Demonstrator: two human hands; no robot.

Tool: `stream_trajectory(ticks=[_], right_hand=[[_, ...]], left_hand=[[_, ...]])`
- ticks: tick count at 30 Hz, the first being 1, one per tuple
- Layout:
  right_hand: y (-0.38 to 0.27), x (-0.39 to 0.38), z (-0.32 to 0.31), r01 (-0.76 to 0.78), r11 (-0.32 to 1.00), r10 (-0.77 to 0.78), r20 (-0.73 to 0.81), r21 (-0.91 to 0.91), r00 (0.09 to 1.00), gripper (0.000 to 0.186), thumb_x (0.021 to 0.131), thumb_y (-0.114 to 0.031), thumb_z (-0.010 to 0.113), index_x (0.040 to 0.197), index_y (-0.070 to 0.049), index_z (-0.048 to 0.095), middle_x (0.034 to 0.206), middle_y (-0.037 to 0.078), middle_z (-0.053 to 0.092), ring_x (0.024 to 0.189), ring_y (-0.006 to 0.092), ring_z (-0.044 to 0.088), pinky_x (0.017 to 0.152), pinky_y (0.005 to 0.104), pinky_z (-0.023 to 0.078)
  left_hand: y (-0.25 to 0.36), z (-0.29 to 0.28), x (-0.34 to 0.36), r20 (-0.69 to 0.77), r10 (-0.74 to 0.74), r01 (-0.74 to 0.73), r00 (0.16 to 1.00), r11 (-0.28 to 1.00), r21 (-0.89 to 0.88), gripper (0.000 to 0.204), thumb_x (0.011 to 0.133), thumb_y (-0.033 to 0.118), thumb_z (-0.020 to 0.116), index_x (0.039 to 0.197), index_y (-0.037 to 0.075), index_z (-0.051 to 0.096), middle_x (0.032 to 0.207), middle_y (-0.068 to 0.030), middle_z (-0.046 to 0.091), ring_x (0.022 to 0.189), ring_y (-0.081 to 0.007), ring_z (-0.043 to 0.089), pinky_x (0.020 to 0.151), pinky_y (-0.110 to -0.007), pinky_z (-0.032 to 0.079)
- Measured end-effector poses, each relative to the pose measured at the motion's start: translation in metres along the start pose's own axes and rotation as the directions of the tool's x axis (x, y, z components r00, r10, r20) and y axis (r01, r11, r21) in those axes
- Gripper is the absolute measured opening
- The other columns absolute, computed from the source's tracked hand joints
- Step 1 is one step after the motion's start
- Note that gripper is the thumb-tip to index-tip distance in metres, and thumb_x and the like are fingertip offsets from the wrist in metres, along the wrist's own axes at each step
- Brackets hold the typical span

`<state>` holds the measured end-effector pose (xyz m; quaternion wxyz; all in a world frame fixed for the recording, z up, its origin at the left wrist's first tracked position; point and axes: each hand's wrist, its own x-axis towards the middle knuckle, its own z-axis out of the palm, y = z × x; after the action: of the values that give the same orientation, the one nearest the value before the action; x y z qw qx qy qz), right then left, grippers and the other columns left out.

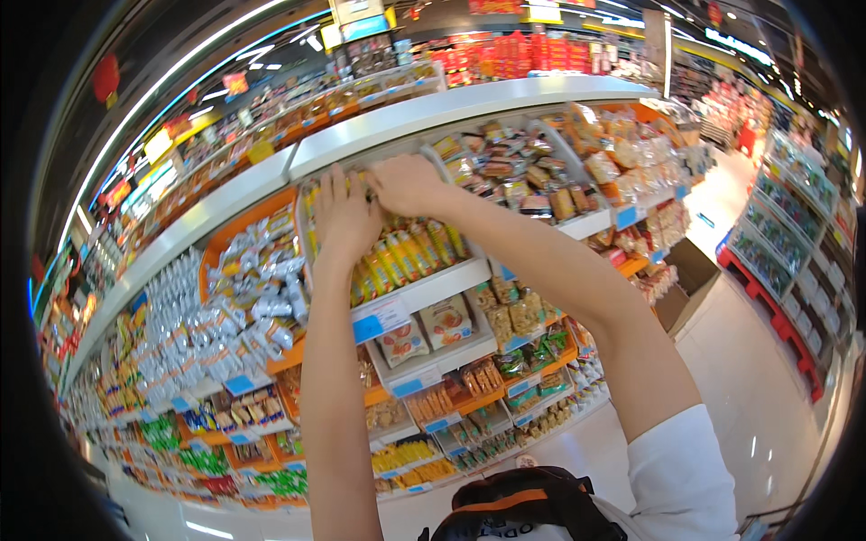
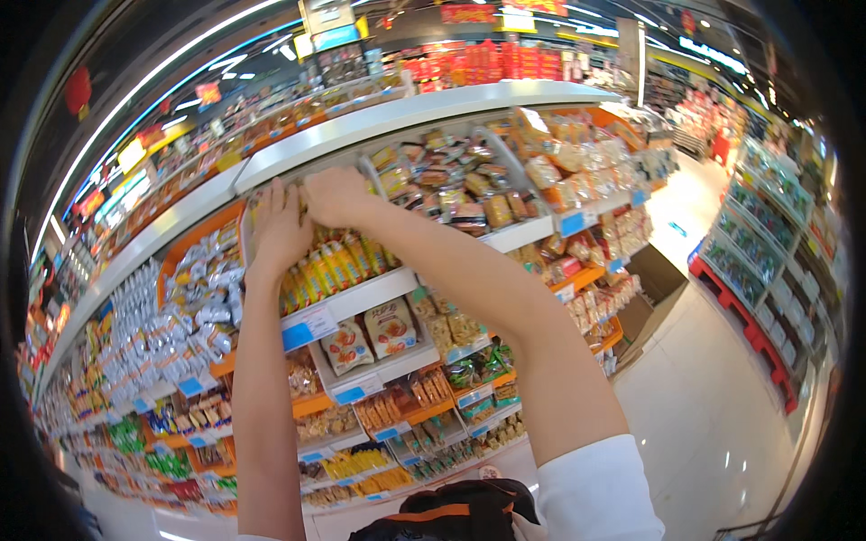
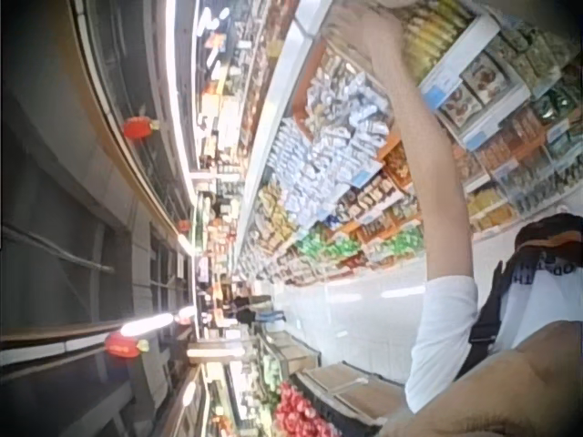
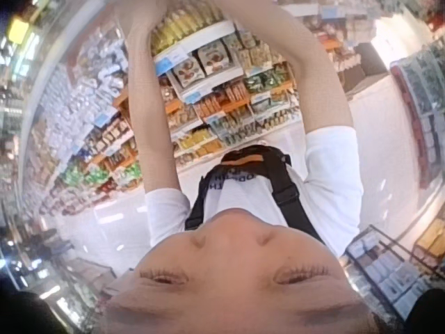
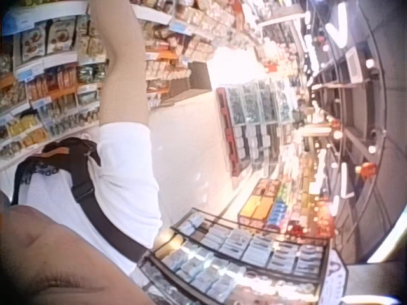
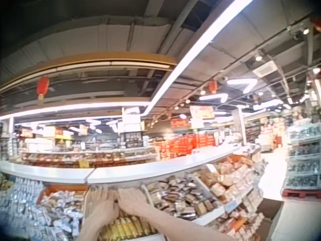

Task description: The person uses a utility knife to open a cardboard box and then places individual packaged snack items onto a supermarket shelf by hand.

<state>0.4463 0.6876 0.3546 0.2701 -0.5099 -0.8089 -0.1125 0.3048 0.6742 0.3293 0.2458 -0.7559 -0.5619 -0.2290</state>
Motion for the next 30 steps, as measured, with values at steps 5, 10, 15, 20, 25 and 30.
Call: stream_trajectory(ticks=[5,10,15,20,25,30], right_hand=[[0.003,-0.127,-0.053,0.217,0.939,-0.074,-0.457,0.268,0.886,0.022,0.090,-0.016,0.049,0.105,-0.005,0.061,0.091,0.018,0.063,0.086,0.0383,0.060,0.073,0.0457,0.047],[0.007,-0.299,-0.052,0.201,0.936,0.005,-0.582,0.288,0.813,0.021,0.085,-0.005,0.058,0.105,-0.007,0.061,0.100,0.011,0.062,0.094,0.0309,0.058,0.076,0.0391,0.045],[0.043,-0.442,-0.028,-0.283,0.887,0.428,-0.420,0.365,0.800,0.029,0.081,0.008,0.058,0.106,-0.006,0.063,0.099,0.010,0.065,0.092,0.0296,0.062,0.079,0.0386,0.048],[0.099,-0.568,-0.018,-0.651,0.631,0.776,-0.334,0.421,0.535,0.022,0.084,0.005,0.057,0.103,-0.005,0.064,0.095,0.012,0.066,0.089,0.0281,0.063,0.075,0.0353,0.049],[0.157,-0.656,-0.033,-0.756,0.339,0.935,-0.110,0.560,0.337,0.018,0.088,-0.002,0.055,0.103,-0.005,0.063,0.094,0.012,0.065,0.087,0.0292,0.063,0.074,0.0350,0.050],[0.220,-0.721,-0.082,-0.837,0.347,0.934,-0.072,0.423,0.351,0.019,0.088,-0.002,0.054,0.104,-0.005,0.063,0.096,0.012,0.065,0.088,0.0301,0.062,0.075,0.0360,0.050]], left_hand=[[0.075,-0.073,-0.084,-0.342,0.207,-0.341,0.916,0.853,-0.395,0.048,0.086,0.014,0.060,0.130,-0.002,0.049,0.137,-0.0200,0.047,0.126,-0.0369,0.044,0.104,-0.045,0.035],[0.128,-0.095,-0.192,-0.152,0.433,-0.369,0.889,0.478,-0.797,0.041,0.087,0.007,0.056,0.127,0.001,0.055,0.122,-0.0179,0.061,0.113,-0.0340,0.058,0.096,-0.040,0.044],[0.170,-0.025,-0.293,0.262,0.611,-0.024,0.747,0.419,-0.908,0.036,0.095,0.025,0.054,0.127,0.008,0.058,0.115,-0.0154,0.064,0.110,-0.0335,0.058,0.093,-0.042,0.044],[0.234,0.022,-0.330,0.641,0.632,0.459,0.436,0.456,-0.762,0.036,0.096,0.026,0.054,0.128,0.010,0.058,0.121,-0.0154,0.063,0.118,-0.0274,0.056,0.098,-0.039,0.043],[0.370,0.053,-0.289,0.580,0.690,0.326,0.433,0.480,-0.815,0.037,0.094,0.025,0.056,0.128,0.009,0.058,0.111,-0.0140,0.067,0.103,-0.0272,0.065,0.079,-0.035,0.051],[0.536,0.076,-0.232,0.294,0.811,0.160,0.507,0.246,-0.956,0.039,0.094,0.022,0.055,0.127,0.002,0.055,0.130,-0.0186,0.056,0.118,-0.0312,0.055,0.091,-0.035,0.047]])
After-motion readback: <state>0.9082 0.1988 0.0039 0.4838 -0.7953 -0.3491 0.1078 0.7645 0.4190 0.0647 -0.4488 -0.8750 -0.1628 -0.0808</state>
